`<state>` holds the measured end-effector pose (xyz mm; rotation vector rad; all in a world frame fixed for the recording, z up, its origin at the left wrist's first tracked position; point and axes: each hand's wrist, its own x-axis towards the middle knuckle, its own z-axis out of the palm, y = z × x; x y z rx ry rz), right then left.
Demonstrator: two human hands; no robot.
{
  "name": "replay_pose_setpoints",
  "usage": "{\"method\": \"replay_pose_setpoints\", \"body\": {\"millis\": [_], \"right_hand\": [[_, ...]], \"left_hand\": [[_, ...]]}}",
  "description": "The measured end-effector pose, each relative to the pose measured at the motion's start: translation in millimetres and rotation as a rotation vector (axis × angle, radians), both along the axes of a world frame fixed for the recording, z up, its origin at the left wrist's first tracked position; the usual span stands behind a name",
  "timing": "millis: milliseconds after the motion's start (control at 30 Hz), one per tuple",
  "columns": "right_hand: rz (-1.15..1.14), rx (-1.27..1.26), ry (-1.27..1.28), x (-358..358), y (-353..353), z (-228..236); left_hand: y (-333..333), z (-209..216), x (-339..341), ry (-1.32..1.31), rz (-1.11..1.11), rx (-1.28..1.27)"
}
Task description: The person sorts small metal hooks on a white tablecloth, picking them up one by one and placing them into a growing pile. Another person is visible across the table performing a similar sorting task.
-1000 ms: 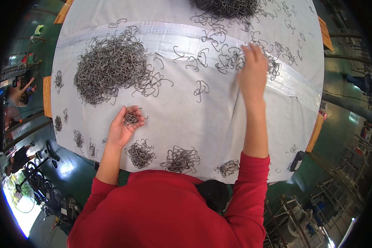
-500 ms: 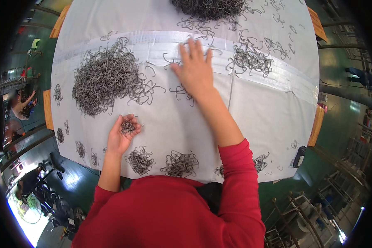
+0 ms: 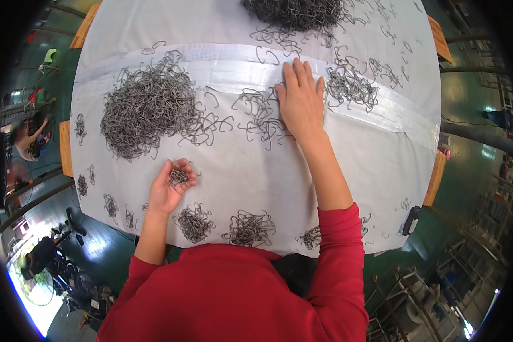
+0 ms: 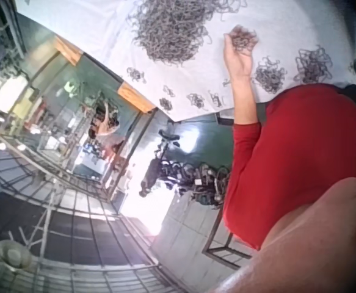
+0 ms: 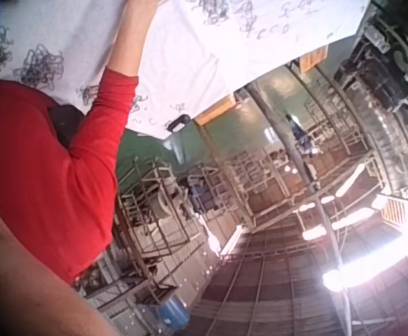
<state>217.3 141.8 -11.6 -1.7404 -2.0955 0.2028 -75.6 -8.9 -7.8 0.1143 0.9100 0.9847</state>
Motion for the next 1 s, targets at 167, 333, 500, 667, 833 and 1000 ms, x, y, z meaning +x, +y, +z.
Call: {"method": "replay_pose_setpoints", "body": {"millis": [167,333,500,667,833,1000], "right_hand": [[0.178,-0.079,-0.11,-18,-26,5],[-0.118,-0.147,-0.071,2,-58,-4],[0.136,-0.278,-0.113,-18,-110,7],[0.165,-0.212,-0.057,-41,-85,10],[0.042,-0.019,-0.052,-37,-37,3],[-0.15,-0.024,0.389,3,-3,9]], "left_hand": [[1,0,1,0.004,-0.001,0.012],[0,-1,0,0.015,-0.012,0.013],[0,-2,0,-0.014,-0.013,0.011],[0,-1,0,-0.003,-0.017,0.025],[0,-1,-1,-0.013,-0.007,-0.004],[-2,-2,0,0.007,-0.006,0.016]]}}
